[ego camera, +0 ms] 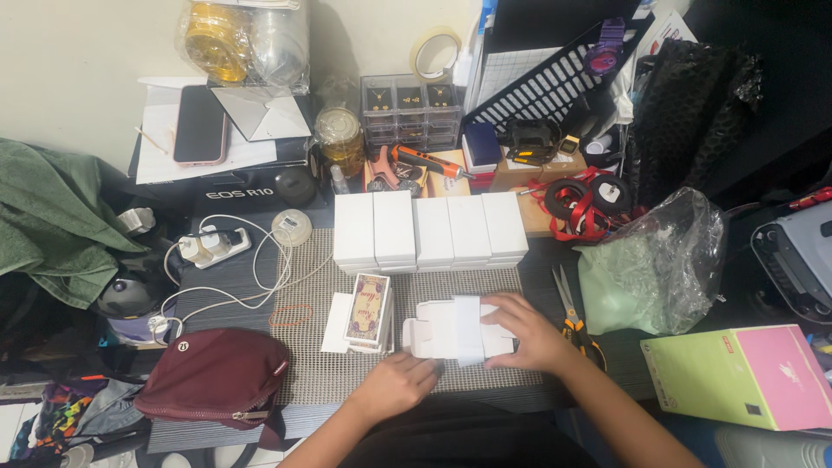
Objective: The person repeatedly folds small white paper sheets into compact rectangular shapes by hand on a cluttered desk. The folded pieces are stacked in a small pile as the process continues.
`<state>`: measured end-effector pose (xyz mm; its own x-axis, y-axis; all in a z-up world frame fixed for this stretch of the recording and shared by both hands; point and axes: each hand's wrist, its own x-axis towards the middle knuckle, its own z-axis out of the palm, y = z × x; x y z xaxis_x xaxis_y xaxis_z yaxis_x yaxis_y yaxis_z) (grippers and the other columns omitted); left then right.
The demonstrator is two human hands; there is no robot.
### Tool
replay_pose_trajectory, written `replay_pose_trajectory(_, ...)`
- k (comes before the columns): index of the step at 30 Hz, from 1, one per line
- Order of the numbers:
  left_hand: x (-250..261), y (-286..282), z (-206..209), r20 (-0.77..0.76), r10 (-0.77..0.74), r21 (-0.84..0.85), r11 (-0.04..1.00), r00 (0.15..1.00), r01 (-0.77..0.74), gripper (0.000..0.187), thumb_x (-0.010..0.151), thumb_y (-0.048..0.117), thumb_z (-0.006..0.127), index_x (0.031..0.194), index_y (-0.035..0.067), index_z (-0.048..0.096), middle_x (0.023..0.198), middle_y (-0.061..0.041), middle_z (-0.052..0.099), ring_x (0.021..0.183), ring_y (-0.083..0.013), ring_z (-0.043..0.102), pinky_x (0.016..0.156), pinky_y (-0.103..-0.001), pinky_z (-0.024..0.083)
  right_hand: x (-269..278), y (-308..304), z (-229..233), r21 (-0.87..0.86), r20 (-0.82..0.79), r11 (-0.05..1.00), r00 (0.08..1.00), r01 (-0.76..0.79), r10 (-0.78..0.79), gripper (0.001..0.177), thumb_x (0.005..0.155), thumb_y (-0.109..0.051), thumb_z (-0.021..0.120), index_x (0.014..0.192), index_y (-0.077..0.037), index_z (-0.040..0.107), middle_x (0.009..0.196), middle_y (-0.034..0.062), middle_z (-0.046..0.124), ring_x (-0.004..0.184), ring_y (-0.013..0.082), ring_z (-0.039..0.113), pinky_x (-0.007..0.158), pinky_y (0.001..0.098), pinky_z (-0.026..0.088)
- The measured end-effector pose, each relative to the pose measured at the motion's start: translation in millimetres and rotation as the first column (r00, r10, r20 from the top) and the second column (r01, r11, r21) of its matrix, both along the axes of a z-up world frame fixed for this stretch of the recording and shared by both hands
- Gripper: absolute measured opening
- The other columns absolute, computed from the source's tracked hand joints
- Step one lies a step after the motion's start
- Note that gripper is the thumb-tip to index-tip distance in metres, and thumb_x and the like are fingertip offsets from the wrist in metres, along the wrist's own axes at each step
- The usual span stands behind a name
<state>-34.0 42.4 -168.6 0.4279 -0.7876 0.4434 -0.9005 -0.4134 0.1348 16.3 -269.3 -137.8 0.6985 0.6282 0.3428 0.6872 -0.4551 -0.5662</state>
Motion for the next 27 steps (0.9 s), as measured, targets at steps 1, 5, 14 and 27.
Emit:
replay_pose_trajectory(1,0,0,0,-0.008,-0.006,0.005,1.0,1.0,0.006,0.018,0.081,0.01,0.069,0.097,0.004,0.072,0.109,-0.006,0.072,0.09,-0.0215,0.072,0.08,-0.035,0.057,-1,0,-1,0.003,-0.006,1.0,1.0,-0.003,0.003,0.075,0.055,-0.042,0.097,0.113,-0.007,0.065,0.137,0.017,0.057,0.128,0.0399,0.053,0.105,0.0503,0.044)
replay_pose_trajectory(5,1,2,6,-0.018,-0.035,0.014,0.999,0.999,0.035,0.017,0.082,0.01,0.069,0.097,0.003,0.072,0.111,-0.007,0.072,0.09,-0.0221,0.071,0.08,-0.035,0.057,-2,-2,-3,0.02,-0.023,1.0,1.0,-0.004,0.004,0.075,0.055,-0.044,0.097,0.113,-0.007,0.066,0.137,0.0168,0.057,0.128,0.0394,0.053,0.105,0.05,0.045)
replay_pose_trajectory(14,1,5,48,0.099,-0.123,-0.091,0.987,0.987,0.132,0.018,0.087,0.01,0.07,0.104,0.004,0.071,0.121,-0.008,0.071,0.111,-0.0217,0.07,0.088,-0.033,0.057,-3,-3,2,0.034,-0.032,0.999,0.999,0.014,-0.013,0.074,0.056,-0.044,0.097,0.112,-0.007,0.065,0.138,0.0163,0.057,0.129,0.0391,0.053,0.104,0.0488,0.046)
replay_pose_trajectory(27,4,-6,82,0.233,-0.102,-0.047,0.992,0.967,0.116,0.018,0.089,0.011,0.069,0.106,0.006,0.071,0.122,-0.005,0.069,0.098,-0.0133,0.064,0.079,-0.028,0.05,-7,-10,2,0.139,-0.052,0.989,0.998,0.042,-0.035,0.096,0.06,-0.038,0.099,0.133,-0.007,0.045,0.145,0.0205,0.05,0.134,0.0391,0.053,0.109,0.0464,0.045)
